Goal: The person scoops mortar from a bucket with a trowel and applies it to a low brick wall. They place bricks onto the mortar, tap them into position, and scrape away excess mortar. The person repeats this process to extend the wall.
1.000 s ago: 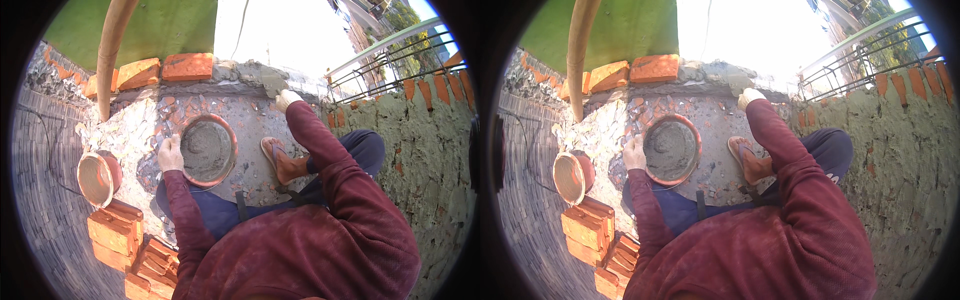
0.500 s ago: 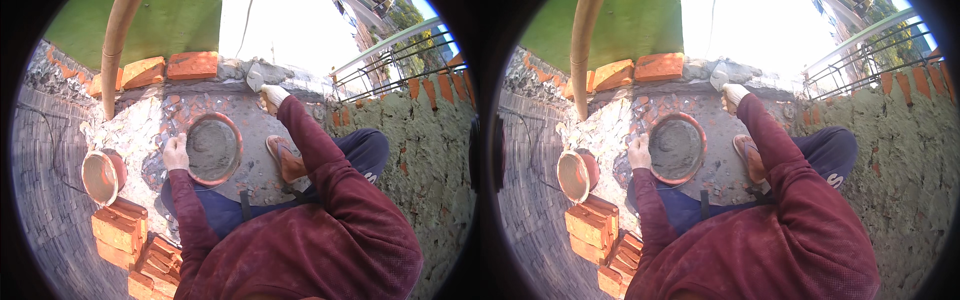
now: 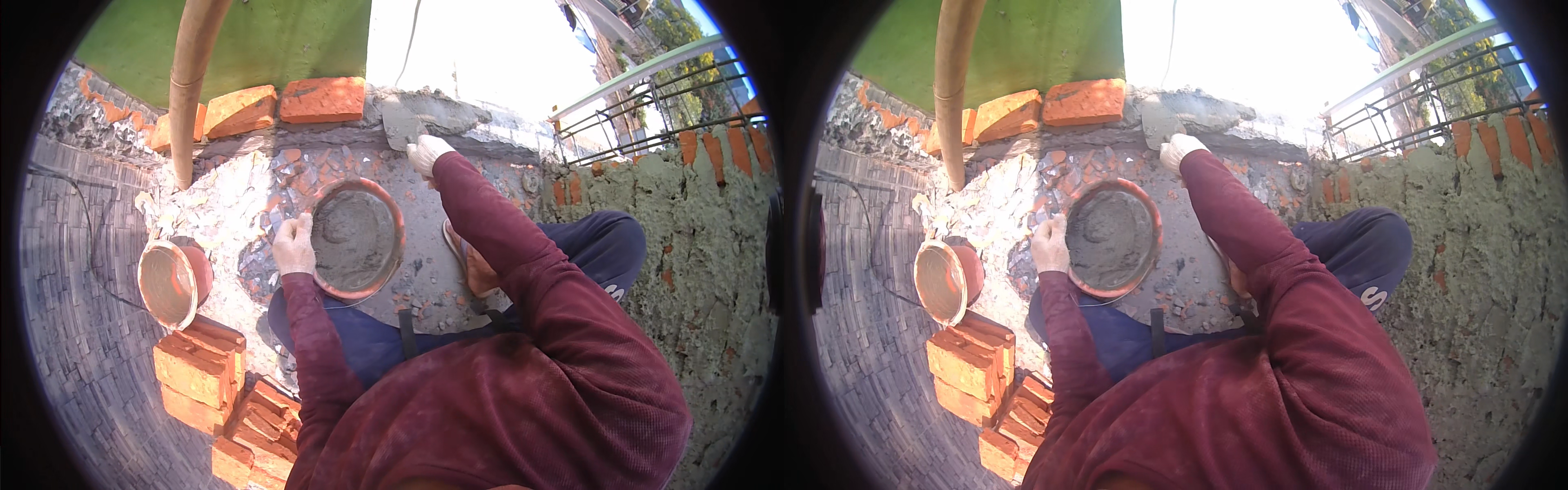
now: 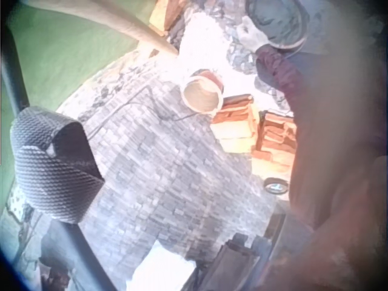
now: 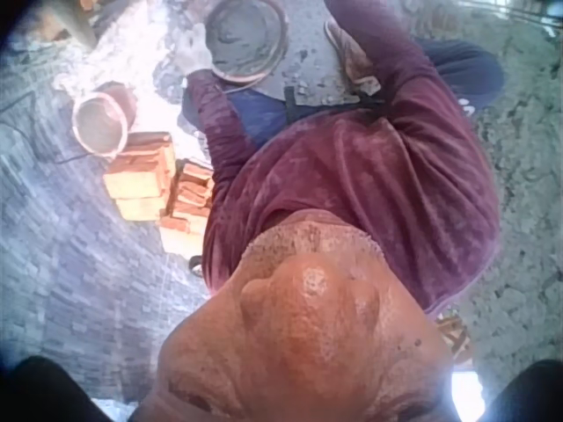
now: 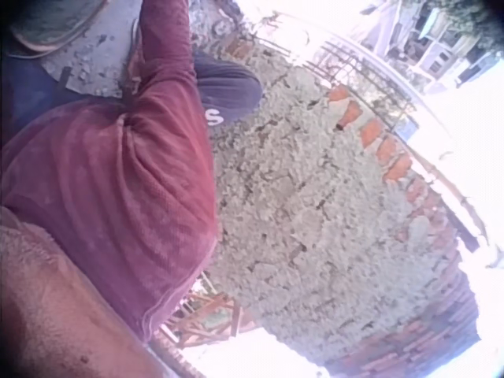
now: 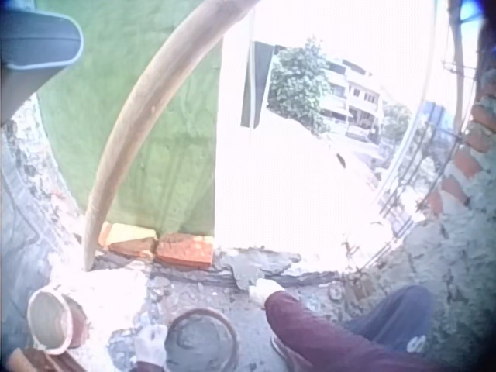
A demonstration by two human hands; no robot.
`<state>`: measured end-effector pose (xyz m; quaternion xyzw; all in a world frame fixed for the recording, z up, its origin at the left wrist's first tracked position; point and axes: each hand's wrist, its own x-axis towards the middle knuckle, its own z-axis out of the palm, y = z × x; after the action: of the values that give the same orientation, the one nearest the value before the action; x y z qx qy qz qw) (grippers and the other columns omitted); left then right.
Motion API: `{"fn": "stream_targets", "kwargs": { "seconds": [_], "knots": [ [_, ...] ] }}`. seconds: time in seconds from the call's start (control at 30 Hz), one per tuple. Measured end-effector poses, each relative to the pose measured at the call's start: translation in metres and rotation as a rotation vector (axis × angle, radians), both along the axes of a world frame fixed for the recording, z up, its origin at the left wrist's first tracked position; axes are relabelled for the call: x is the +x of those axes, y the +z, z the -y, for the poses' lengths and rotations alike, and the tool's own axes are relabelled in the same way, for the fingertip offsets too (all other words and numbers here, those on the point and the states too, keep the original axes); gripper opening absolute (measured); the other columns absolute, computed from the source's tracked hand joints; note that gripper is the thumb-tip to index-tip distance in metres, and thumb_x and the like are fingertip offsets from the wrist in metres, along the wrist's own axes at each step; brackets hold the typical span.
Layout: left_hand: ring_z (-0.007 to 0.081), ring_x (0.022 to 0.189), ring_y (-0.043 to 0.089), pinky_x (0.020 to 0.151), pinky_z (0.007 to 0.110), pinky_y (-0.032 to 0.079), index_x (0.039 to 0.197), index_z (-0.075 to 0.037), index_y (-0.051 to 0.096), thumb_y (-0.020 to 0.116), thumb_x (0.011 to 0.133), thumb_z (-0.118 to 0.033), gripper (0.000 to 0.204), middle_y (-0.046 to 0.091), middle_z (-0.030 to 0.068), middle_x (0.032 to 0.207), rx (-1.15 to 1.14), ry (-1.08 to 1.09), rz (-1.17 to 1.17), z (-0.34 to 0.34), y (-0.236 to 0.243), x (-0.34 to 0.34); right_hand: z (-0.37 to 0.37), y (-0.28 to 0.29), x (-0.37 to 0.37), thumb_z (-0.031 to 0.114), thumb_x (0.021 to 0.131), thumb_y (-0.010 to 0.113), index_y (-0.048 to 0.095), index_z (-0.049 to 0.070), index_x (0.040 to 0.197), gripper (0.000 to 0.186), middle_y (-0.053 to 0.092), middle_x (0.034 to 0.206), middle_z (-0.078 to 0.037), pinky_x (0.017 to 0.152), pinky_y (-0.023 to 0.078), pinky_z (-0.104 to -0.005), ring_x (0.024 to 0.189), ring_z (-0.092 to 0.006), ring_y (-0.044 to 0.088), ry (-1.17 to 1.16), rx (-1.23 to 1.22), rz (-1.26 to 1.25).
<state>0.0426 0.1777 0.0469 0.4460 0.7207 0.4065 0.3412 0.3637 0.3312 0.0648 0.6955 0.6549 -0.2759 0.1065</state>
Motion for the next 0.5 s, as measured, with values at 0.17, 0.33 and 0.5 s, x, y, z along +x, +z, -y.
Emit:
{"fn": "stream_targets", "kwargs": {
  "seconds": [0.17, 0.33, 0.5],
  "knots": [
    [0.0122, 0.071, 0.054, 0.068, 0.032, 0.047, 0.086, 0.001, 0.069, 0.075, 0.099, -0.041, 0.045, 0.063, 0.0034, 0.073, -0.011, 0.051, 0.007, 0.011, -0.006, -0.017, 0.022, 0.058, 0.071, 0.026, 0.097, 0.056, 0.075, -0.004, 0.115, 0.039, 0.076, 0.113, -0.026, 0.098, 0.057, -0.0445, 0.110, -0.0391, 0.074, 0.042, 0.241, 0.310],
    [0.0119, 0.071, 0.055, 0.068, 0.032, 0.047, 0.086, 0.000, 0.070, 0.076, 0.098, -0.041, 0.044, 0.064, 0.0033, 0.073, -0.030, 0.021, 0.013, 0.002, 0.007, -0.003, -0.035, 0.063, 0.104, 0.012, 0.098, 0.059, 0.069, 0.001, 0.119, 0.026, 0.073, 0.108, -0.024, 0.087, 0.060, -0.0471, 0.102, -0.0394, 0.073, 0.100, 0.550, 0.357],
    [0.0121, 0.069, 0.055, 0.066, 0.032, 0.047, 0.085, 0.001, 0.070, 0.076, 0.097, -0.041, 0.044, 0.064, 0.0039, 0.071, -0.008, 0.048, 0.013, 0.004, 0.003, -0.005, -0.080, 0.074, 0.027, 0.009, 0.102, 0.056, 0.062, 0.004, 0.132, 0.031, 0.068, 0.132, -0.015, 0.089, 0.062, -0.0477, 0.117, -0.0329, 0.071, 0.209, 0.362, 0.600]
  ]
}}
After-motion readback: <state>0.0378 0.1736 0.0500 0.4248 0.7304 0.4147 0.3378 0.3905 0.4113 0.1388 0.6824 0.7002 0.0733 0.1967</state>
